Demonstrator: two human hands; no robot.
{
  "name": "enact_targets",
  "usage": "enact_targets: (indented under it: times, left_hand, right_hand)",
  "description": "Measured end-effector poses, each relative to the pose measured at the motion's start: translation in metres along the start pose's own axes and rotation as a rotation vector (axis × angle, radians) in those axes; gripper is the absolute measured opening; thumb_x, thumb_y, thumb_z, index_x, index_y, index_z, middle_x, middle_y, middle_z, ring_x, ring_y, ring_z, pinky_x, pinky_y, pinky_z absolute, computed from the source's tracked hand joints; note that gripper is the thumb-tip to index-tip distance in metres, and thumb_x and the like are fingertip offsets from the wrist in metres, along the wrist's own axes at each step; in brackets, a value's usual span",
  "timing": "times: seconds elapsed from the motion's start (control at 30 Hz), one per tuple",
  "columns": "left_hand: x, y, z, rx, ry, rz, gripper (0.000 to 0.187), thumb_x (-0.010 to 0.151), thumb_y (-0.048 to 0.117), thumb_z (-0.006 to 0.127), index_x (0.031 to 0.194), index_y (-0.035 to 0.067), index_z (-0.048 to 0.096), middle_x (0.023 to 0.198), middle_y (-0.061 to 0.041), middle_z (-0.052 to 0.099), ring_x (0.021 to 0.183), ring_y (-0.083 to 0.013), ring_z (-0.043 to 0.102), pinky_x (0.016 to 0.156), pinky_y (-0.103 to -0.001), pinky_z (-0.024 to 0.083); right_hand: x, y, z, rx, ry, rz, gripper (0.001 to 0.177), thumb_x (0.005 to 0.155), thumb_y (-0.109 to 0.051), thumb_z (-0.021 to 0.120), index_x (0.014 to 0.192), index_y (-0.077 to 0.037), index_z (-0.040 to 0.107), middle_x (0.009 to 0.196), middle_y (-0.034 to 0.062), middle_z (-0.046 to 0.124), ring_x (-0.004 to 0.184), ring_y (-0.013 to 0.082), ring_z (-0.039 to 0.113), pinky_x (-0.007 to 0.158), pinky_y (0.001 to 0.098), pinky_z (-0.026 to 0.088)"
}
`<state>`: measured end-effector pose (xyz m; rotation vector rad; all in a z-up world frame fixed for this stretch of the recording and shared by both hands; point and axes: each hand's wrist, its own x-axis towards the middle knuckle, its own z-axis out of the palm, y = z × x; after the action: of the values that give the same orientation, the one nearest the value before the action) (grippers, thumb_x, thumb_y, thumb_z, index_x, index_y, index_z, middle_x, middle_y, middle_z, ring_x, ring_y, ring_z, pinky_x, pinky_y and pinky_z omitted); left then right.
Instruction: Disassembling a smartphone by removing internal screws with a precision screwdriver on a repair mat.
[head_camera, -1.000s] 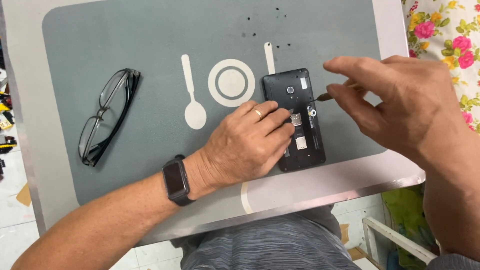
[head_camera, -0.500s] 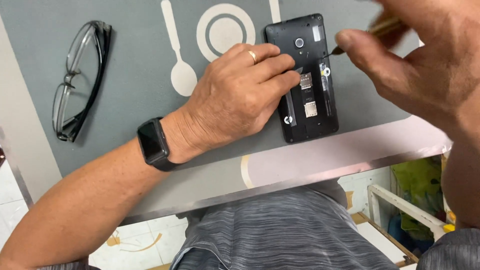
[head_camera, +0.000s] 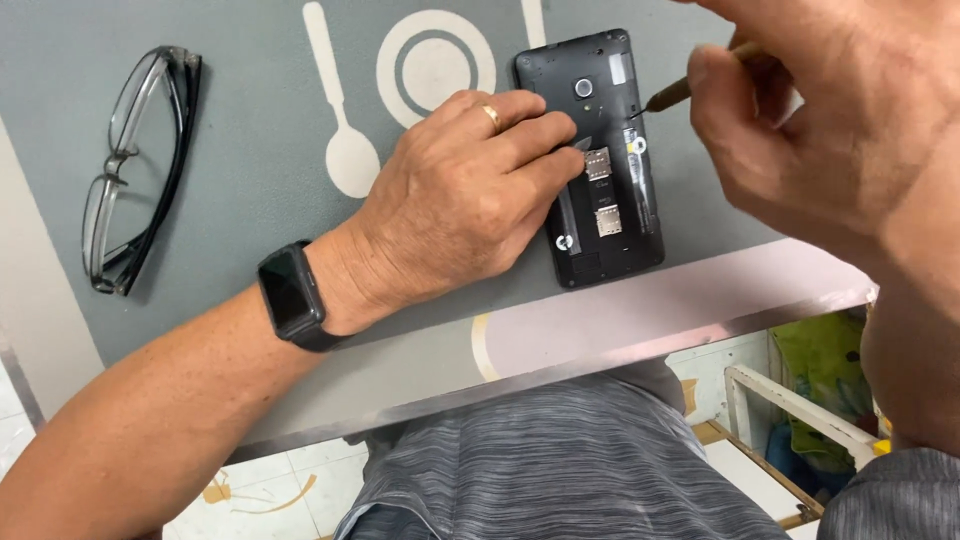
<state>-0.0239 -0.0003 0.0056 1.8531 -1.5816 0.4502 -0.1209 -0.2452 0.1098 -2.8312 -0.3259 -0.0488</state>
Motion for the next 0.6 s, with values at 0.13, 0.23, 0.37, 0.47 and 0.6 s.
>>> enact_targets:
  times: [0.13, 0.23, 0.37, 0.47, 0.6]
  left_hand:
    - [0.0, 0.002, 0.001, 0.002, -0.001, 0.001, 0.008, 0.106, 0.003, 0.078, 0.114, 0.003, 0.078, 0.119, -0.01, 0.076, 0.11, -0.0325, 0.07, 0.085, -0.044, 0.058]
    - [0.003, 0.001, 0.0, -0.004, 0.017, -0.005, 0.013, 0.106, 0.007, 0.072, 0.112, 0.0, 0.08, 0.118, -0.016, 0.079, 0.11, -0.0372, 0.07, 0.084, -0.049, 0.058]
    - [0.002, 0.002, 0.001, -0.014, -0.006, -0.026, 0.012, 0.102, 0.006, 0.076, 0.113, 0.001, 0.08, 0.117, -0.015, 0.078, 0.11, -0.0353, 0.07, 0.084, -0.047, 0.059]
    - [0.001, 0.002, 0.002, -0.02, -0.004, -0.029, 0.011, 0.102, 0.003, 0.075, 0.113, 0.002, 0.078, 0.118, -0.012, 0.076, 0.111, -0.0346, 0.069, 0.085, -0.045, 0.058]
    - [0.002, 0.002, 0.001, -0.024, 0.001, -0.028, 0.009, 0.103, 0.004, 0.075, 0.112, 0.002, 0.078, 0.117, -0.011, 0.076, 0.109, -0.0336, 0.069, 0.083, -0.044, 0.056]
  right_hand:
    - [-0.003, 0.004, -0.007, -0.149, 0.033, -0.147, 0.045, 0.111, 0.018, 0.061, 0.153, 0.011, 0.074, 0.106, 0.0111, 0.073, 0.099, 0.0334, 0.065, 0.101, 0.0496, 0.054]
    - [0.001, 0.004, -0.006, -0.224, 0.084, -0.122, 0.05, 0.119, 0.006, 0.073, 0.167, -0.002, 0.083, 0.111, 0.0081, 0.081, 0.068, 0.0242, 0.064, 0.074, 0.0458, 0.058]
    - [0.002, 0.01, -0.001, -0.282, 0.056, -0.129, 0.039, 0.115, -0.002, 0.07, 0.153, -0.009, 0.073, 0.098, 0.0026, 0.075, 0.08, 0.0234, 0.071, 0.067, 0.0422, 0.054]
    - [-0.001, 0.016, 0.004, -0.321, 0.076, -0.086, 0.031, 0.121, -0.005, 0.076, 0.151, -0.013, 0.076, 0.076, -0.0013, 0.063, 0.065, 0.0225, 0.059, 0.062, 0.0405, 0.047]
    - [-0.003, 0.018, 0.007, -0.302, 0.09, -0.063, 0.031, 0.122, -0.009, 0.087, 0.15, -0.014, 0.075, 0.08, -0.0053, 0.066, 0.068, 0.0195, 0.062, 0.066, 0.0385, 0.049]
